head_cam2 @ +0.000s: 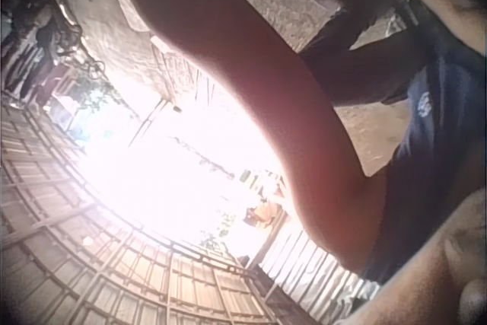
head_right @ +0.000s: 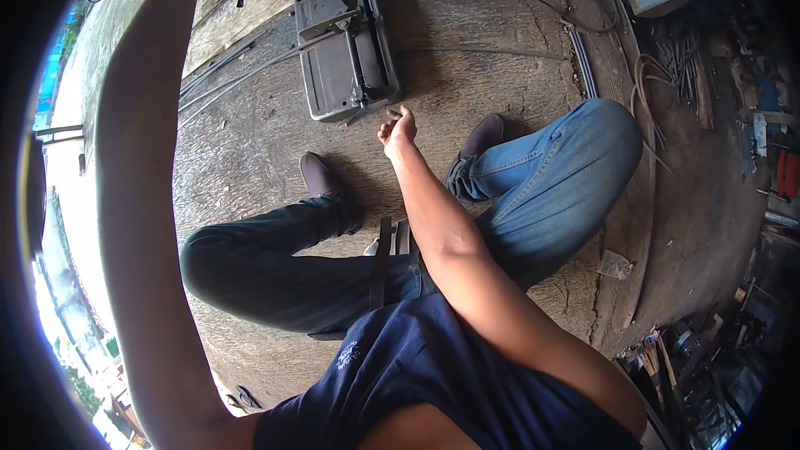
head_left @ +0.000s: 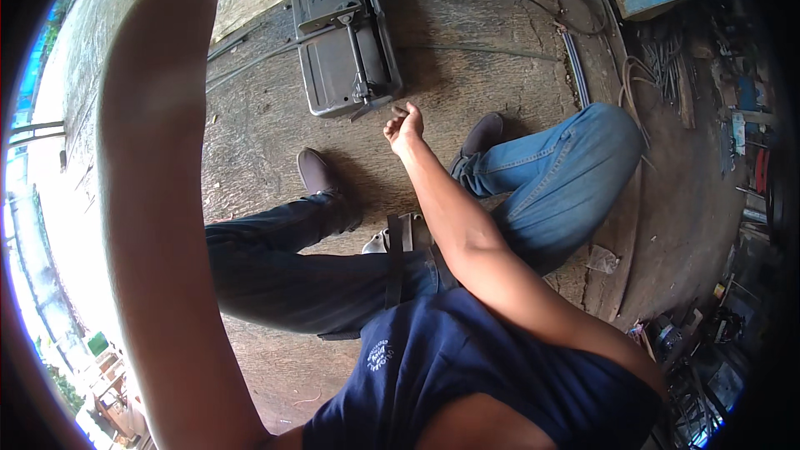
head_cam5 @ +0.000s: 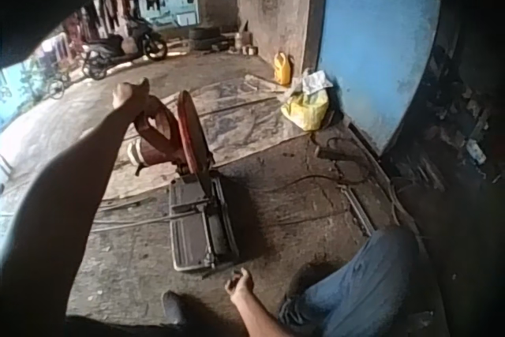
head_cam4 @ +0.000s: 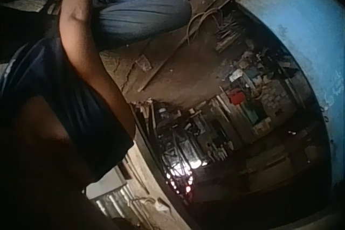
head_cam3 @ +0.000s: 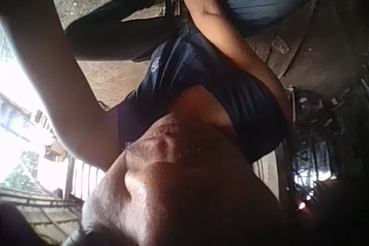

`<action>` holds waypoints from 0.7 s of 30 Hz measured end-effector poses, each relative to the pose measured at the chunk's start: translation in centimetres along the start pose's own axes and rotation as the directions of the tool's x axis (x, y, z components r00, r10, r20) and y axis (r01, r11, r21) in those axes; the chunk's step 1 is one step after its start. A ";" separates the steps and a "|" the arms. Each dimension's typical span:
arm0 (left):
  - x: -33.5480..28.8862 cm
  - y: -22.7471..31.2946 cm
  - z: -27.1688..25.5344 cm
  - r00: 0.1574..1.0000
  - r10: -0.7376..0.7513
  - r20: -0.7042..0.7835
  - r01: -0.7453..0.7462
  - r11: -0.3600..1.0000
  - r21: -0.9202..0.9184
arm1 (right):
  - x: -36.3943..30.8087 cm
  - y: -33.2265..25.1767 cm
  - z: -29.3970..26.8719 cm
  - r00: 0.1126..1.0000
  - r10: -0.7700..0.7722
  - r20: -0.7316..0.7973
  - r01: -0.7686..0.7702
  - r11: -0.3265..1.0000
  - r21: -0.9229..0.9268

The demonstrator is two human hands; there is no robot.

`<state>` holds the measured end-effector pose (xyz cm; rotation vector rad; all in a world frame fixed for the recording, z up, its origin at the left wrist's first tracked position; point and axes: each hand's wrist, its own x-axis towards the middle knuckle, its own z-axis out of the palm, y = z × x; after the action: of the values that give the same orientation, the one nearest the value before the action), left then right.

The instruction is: Cutting and grinding metal rods using a circular chop saw.

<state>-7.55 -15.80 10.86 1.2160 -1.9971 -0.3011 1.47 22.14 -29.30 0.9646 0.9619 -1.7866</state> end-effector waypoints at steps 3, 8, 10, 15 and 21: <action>-0.9 0.0 0.5 0.996 0.013 -0.093 -0.006 0.997 0.081 | 1.0 0.5 -0.7 0.998 -0.009 -0.069 0.008 1.000 -0.014; -8.0 -4.1 -0.1 0.938 0.303 -0.167 -0.335 0.914 -0.227 | 0.1 1.9 0.6 0.999 0.040 -0.009 -0.041 0.994 -0.104; -12.9 -4.0 0.4 0.900 0.410 -0.149 -0.436 0.833 -0.342 | 0.8 0.0 0.7 0.977 0.181 -0.112 -0.181 0.983 0.005; -22.1 -5.6 -5.3 0.872 0.477 -0.108 -0.488 0.831 -0.267 | 2.2 -3.2 -2.7 1.000 -0.019 -0.001 0.016 0.845 0.535; -23.9 -16.7 -11.3 0.569 0.214 0.794 -0.188 0.974 -0.128 | 0.6 -1.7 -1.5 0.999 0.037 -0.012 -0.033 0.975 0.220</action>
<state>17.53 -2.41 -2.22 0.8588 -2.8716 -0.8977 0.09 23.84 -30.06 1.1277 0.7631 -1.8855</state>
